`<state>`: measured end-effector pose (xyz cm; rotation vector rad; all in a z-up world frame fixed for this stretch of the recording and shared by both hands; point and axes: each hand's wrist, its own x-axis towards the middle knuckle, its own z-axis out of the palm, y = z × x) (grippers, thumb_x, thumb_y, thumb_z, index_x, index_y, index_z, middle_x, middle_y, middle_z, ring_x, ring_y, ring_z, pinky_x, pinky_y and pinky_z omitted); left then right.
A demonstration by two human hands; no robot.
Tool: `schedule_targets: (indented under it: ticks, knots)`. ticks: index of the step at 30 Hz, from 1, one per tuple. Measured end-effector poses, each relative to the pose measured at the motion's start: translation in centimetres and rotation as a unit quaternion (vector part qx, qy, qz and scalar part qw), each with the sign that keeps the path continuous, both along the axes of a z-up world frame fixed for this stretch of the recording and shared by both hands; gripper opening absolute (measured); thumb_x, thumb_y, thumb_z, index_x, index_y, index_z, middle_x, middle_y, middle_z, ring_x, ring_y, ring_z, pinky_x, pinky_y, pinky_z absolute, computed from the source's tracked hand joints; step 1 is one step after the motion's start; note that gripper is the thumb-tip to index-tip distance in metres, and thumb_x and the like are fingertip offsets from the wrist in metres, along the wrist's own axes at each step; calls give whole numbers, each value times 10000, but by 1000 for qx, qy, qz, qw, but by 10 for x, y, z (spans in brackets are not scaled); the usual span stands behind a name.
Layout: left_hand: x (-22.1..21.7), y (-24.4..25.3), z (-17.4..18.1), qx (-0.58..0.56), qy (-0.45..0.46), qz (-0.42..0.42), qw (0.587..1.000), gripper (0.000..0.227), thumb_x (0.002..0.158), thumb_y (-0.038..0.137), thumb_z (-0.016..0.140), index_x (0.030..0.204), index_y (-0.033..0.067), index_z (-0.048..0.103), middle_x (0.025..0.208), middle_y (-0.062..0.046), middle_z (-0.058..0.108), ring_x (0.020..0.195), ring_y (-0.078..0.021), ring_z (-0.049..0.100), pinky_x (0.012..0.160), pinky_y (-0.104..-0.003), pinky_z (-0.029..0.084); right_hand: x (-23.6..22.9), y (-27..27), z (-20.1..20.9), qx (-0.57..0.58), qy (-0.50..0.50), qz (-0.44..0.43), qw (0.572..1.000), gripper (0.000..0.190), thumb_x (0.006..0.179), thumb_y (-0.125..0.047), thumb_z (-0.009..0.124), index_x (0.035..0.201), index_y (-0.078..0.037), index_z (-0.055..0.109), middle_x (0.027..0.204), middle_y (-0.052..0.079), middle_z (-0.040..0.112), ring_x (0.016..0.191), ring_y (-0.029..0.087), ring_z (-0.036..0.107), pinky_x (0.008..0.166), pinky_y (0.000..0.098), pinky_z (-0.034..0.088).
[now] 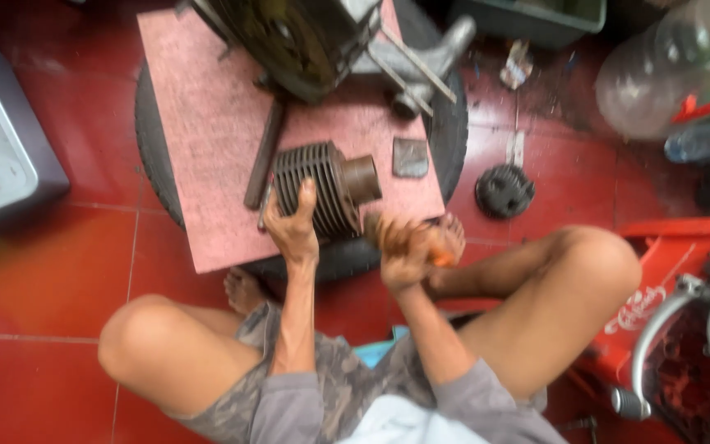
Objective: Cleaning a motorcycle cylinder block using a brush, sandpaper, and a scraper to remove dirt and carbon deposits.
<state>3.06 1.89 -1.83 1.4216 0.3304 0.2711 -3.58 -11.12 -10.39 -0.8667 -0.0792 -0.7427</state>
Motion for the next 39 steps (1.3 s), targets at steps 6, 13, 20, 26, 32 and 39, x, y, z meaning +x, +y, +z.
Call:
schedule_targets:
  ticks: [6, 13, 20, 26, 32, 39]
  knots:
    - [5, -4, 5, -20, 4, 16, 1000, 255, 833, 339, 858, 904, 125, 739, 770, -22, 706, 761, -66, 612, 768, -272, 537, 74, -13, 51, 67, -86, 11, 994, 534, 1120, -358, 241, 602, -234, 198, 393, -69, 172, 283, 79, 198, 341, 210, 210]
    - [6, 2, -27, -14, 11, 19, 1000, 266, 851, 328, 840, 972, 108, 750, 873, -44, 739, 877, -75, 614, 855, -310, 527, 28, -19, 49, 29, 66, -109, 991, 545, 1098, -312, 415, 580, -185, 301, 361, -12, 219, 239, 129, 267, 342, 255, 250]
    - [0, 0, -10, -14, -4, -2, 1000, 237, 845, 304, 835, 874, 106, 709, 750, 0, 652, 778, -65, 557, 779, -277, 516, 69, -6, 77, 62, -91, -25, 994, 515, 1100, -426, 214, 630, -226, 281, 422, -85, 207, 298, 86, 237, 396, 239, 256]
    - [-3, 4, -24, 21, -18, -25, 999, 236, 833, 301, 848, 855, 117, 702, 714, -9, 633, 726, -67, 554, 740, -269, 522, 27, -21, 19, -7, 40, -86, 995, 510, 1112, -319, 308, 625, -174, 347, 398, -27, 221, 267, 118, 278, 363, 239, 263]
    - [-15, 15, -42, 9, -62, -56, 997, 242, 847, 300, 821, 931, 97, 720, 807, -43, 690, 794, -84, 591, 809, -312, 534, 8, -30, 65, -246, 353, -129, 893, 259, 985, -247, 697, 892, -19, 620, 712, 121, 538, 776, 214, 552, 816, 378, 476]
    - [-18, 22, -67, -50, -92, -69, 992, 236, 886, 294, 765, 965, 95, 666, 841, -7, 627, 837, -86, 535, 853, -326, 514, 16, -52, 96, -305, 351, 165, 870, 211, 924, -203, 783, 1011, -13, 756, 921, 93, 741, 960, 160, 628, 975, 384, 494]
